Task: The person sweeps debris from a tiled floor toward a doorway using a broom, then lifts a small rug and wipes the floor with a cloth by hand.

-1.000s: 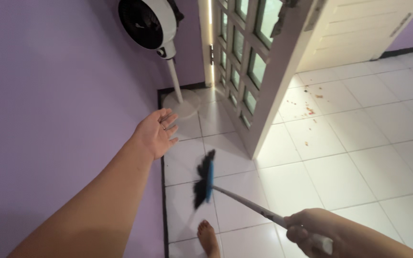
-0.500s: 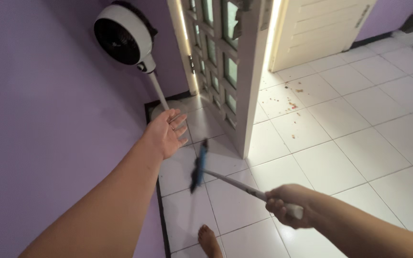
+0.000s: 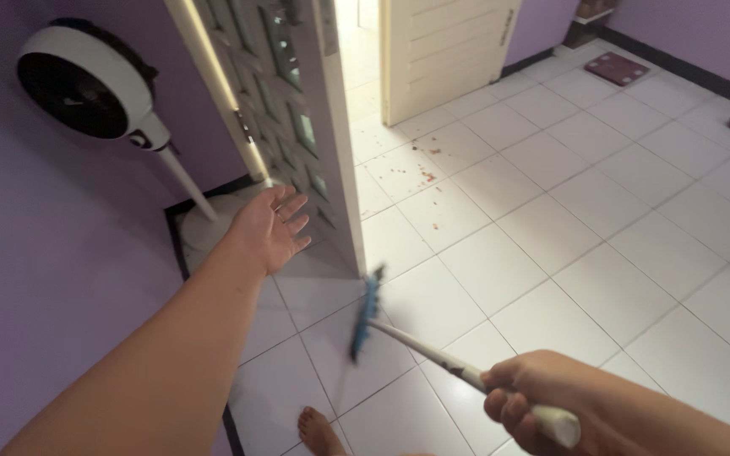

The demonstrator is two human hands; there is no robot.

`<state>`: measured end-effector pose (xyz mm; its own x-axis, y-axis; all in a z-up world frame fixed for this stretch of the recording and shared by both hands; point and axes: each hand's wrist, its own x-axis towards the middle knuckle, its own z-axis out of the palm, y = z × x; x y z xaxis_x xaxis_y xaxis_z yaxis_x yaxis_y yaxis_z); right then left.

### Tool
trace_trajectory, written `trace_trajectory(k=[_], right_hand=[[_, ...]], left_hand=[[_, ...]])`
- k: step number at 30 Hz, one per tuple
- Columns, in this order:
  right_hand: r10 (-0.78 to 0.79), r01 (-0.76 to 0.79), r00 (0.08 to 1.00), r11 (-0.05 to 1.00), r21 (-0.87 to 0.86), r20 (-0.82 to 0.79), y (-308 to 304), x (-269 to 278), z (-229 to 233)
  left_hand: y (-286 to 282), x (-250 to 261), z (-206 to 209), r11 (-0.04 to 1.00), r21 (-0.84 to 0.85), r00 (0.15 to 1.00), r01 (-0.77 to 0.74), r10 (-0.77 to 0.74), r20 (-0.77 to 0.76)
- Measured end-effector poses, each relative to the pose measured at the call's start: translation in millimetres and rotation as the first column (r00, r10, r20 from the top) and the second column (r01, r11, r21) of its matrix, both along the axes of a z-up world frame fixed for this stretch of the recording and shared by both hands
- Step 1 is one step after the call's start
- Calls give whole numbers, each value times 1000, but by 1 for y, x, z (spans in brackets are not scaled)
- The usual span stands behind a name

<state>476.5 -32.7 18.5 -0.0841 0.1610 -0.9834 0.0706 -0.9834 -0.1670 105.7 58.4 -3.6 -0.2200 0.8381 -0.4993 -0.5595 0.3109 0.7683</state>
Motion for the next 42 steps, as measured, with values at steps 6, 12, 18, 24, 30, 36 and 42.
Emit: trace_trajectory(k=[6,12,18,24,30,36,42], right_hand=[[59,-60,997,998,-14,-55,21,31,-27],[342,-356,917,934,33,203,63,83,-21],[335,-410,875,896,168,351,77,70,6],[-32,-14,985,964,265,167,94,20,23],[-198,168,978,934,315,66,135,-32,38],[-334,322,942,886,334,-20,176,-64,44],[-372,344,928,859,379,-1,198,-94,45]], left_hand=[[21,28,5,996,26,997,80,-80,-1],[46,32,7,981,6,977,195,-194,-88],[105,26,5,938,-43,912,344,-345,-223],[182,23,9,849,-132,716,512,-506,-481],[266,7,18,620,-450,-390,643,-241,-889],[320,-31,58,656,-661,-924,365,168,-343],[357,-63,63,688,-675,-944,266,327,-39]])
